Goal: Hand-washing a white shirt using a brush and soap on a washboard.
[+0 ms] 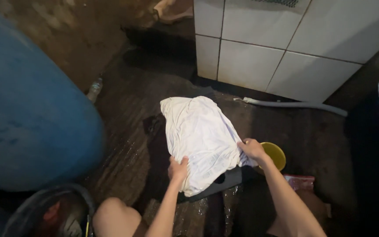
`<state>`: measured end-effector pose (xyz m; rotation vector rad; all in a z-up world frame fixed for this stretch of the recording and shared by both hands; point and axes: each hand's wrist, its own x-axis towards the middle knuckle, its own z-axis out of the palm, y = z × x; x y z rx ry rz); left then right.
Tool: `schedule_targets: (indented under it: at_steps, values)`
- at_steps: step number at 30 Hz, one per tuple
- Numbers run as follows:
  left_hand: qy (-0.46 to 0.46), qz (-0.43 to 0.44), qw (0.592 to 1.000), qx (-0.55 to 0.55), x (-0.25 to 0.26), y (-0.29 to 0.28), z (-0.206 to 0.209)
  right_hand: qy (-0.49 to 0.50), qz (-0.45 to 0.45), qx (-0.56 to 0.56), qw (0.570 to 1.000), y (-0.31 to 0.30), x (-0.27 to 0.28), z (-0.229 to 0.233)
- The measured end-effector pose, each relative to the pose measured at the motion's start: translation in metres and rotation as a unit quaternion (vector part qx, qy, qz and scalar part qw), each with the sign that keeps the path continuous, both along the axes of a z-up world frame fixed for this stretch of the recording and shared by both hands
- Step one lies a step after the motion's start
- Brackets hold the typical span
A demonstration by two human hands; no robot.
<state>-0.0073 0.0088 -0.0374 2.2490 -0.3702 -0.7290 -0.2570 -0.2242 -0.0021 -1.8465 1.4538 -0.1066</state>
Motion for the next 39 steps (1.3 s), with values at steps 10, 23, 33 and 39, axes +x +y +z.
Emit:
schedule_targets:
  at_steps: [10, 23, 33, 39]
  values:
    - [-0.020, -0.085, 0.995, -0.039, 0.028, 0.000, 0.002, -0.160, -0.022, 0.177, 0.971, 0.041, -0.029, 0.012]
    - [-0.075, -0.156, 0.985, -0.010, 0.029, -0.002, 0.035, -0.053, -0.089, -0.046, 0.994, 0.068, -0.020, 0.044]
    - [-0.291, -0.356, 0.885, -0.071, -0.017, -0.064, 0.073, -0.268, -0.094, -0.149, 0.947, 0.019, 0.068, 0.032]
    - [-0.242, -0.457, 0.852, 0.089, -0.030, -0.059, 0.103, -0.154, -0.259, -0.238, 0.923, 0.002, 0.009, 0.032]
